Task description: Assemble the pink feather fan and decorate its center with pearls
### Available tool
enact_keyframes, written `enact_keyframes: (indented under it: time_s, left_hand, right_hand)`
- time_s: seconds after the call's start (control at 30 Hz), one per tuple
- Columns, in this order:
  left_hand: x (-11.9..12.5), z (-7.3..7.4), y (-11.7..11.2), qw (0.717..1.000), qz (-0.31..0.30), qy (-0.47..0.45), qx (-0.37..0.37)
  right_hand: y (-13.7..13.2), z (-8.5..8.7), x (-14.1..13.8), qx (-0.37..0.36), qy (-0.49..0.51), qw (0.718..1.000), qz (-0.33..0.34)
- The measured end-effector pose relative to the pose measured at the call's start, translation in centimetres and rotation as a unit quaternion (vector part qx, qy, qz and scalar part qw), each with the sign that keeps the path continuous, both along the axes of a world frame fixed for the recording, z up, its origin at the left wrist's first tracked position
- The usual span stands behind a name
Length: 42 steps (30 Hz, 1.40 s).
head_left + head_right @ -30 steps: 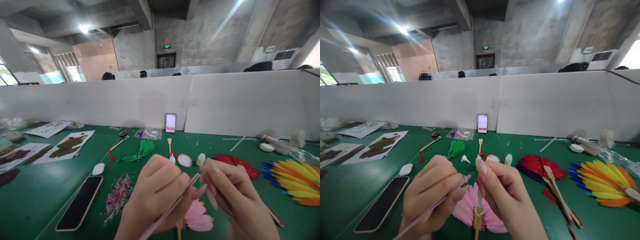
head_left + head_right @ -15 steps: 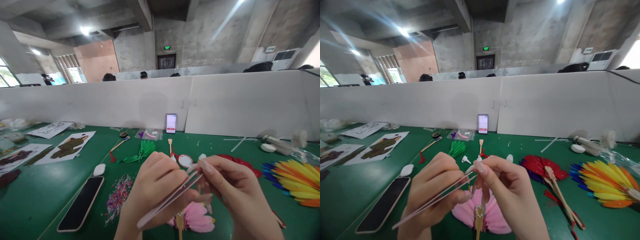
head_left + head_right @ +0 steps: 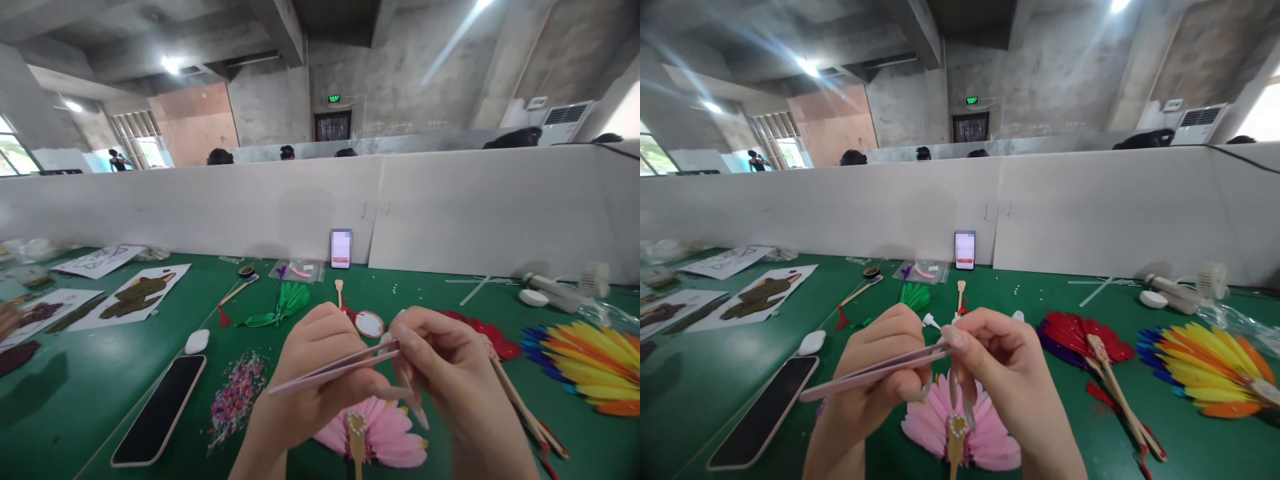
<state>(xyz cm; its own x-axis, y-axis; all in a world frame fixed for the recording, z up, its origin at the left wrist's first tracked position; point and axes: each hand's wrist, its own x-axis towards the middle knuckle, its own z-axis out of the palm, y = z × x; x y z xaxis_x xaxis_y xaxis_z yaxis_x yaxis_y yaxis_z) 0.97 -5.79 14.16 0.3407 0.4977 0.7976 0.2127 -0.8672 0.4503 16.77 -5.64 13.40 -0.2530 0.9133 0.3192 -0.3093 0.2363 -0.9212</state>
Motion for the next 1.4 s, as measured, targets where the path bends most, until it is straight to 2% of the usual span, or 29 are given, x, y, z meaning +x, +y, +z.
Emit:
enact_keyframes:
  time_s: [0.17,0.33,0.57,0.73,0.93,1.07,1.23,1.4]
  left_hand:
    - [0.1,0.0,-0.1,1.000,-0.007,-0.022,-0.007]
    - [0.3,0.2,-0.3,0.999,-0.002,-0.038,-0.025]
    - [0.0,0.5,-0.5,0.999,-0.007,-0.042,-0.034]
    - [-0.2,0.2,-0.4,0.998,-0.016,-0.043,-0.035]
    - [0.1,-0.1,0.1,0.995,-0.018,-0.085,-0.056]
    - [0.4,-0.2,0.3,0.993,-0.032,-0.103,-0.054]
    - [0.6,-0.3,0.2,0.992,-0.032,-0.105,-0.054]
    - [0.6,-0.2,-0.1,0.994,-0.026,-0.093,-0.057]
  right_hand:
    - [-0.8,0.0,-0.9,0.077,-0.044,0.990,-0.107]
    - [-1.4,0.0,-1.9,0.132,-0.064,0.980,-0.135]
    - [-1.9,0.5,-2.8,0.138,-0.067,0.964,-0.219]
    - [-1.6,0.5,-2.0,0.111,-0.057,0.971,-0.203]
    - [-1.3,0.2,-1.8,0.058,-0.009,0.991,-0.119]
    - [-1.6,0.5,-2.5,-0.003,0.023,0.990,-0.140]
    - [-2.1,0.8,-2.9,0.003,0.028,0.983,-0.180]
    - [-2.1,0.6,-2.9,-0.013,0.054,0.987,-0.151]
